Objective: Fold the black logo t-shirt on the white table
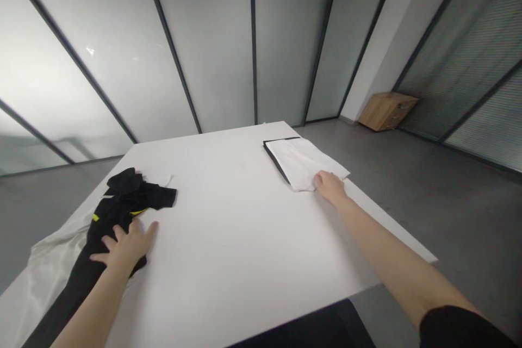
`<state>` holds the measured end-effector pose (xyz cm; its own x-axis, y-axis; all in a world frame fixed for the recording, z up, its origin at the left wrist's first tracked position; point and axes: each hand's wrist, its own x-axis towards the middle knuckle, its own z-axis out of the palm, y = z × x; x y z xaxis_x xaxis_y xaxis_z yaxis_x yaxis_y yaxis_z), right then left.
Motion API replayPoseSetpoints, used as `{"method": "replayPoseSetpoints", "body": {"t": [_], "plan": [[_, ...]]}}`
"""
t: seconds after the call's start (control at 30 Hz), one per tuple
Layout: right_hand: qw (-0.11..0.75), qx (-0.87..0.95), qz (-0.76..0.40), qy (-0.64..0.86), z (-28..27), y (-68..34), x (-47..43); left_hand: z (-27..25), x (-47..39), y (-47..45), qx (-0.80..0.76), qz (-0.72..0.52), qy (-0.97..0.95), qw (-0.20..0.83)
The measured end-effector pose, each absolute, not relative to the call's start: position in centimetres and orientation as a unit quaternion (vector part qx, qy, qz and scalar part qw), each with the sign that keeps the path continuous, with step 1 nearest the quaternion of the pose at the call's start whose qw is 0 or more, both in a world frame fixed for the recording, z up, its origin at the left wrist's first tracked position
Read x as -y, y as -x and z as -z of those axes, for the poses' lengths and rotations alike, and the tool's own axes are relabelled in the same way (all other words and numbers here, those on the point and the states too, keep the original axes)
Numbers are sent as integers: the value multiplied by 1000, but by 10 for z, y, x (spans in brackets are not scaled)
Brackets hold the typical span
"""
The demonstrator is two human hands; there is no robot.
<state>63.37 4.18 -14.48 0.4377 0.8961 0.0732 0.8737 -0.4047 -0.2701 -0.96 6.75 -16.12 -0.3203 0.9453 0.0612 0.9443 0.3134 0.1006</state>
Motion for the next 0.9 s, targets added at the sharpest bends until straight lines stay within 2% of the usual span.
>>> {"method": "replayPoseSetpoints", "body": {"t": [0.17,0.23,0.33,0.4,0.57,0.63,0.7,0.77,0.9], "plan": [[154,550,-48,819,133,-631,-41,136,-67,32,-805,-70,-588,30],[175,537,-39,824,124,-626,-38,130,-66,33,-793,-79,-604,2],[226,521,-24,823,106,-606,-37,128,-59,7,-742,-130,-656,-47],[268,535,-26,801,94,-579,-38,127,-48,-32,-674,-180,-716,-31],[336,657,-118,664,67,-474,-15,109,4,-166,-493,-282,-806,167],[379,727,-232,523,55,-441,3,98,23,-204,-467,-290,-793,263],[358,755,-294,464,42,-426,19,88,30,-222,-464,-286,-760,354],[308,764,-306,477,32,-430,29,81,26,-220,-481,-304,-713,411],[143,788,-225,554,26,-465,26,68,4,-187,-546,-370,-613,435]]}}
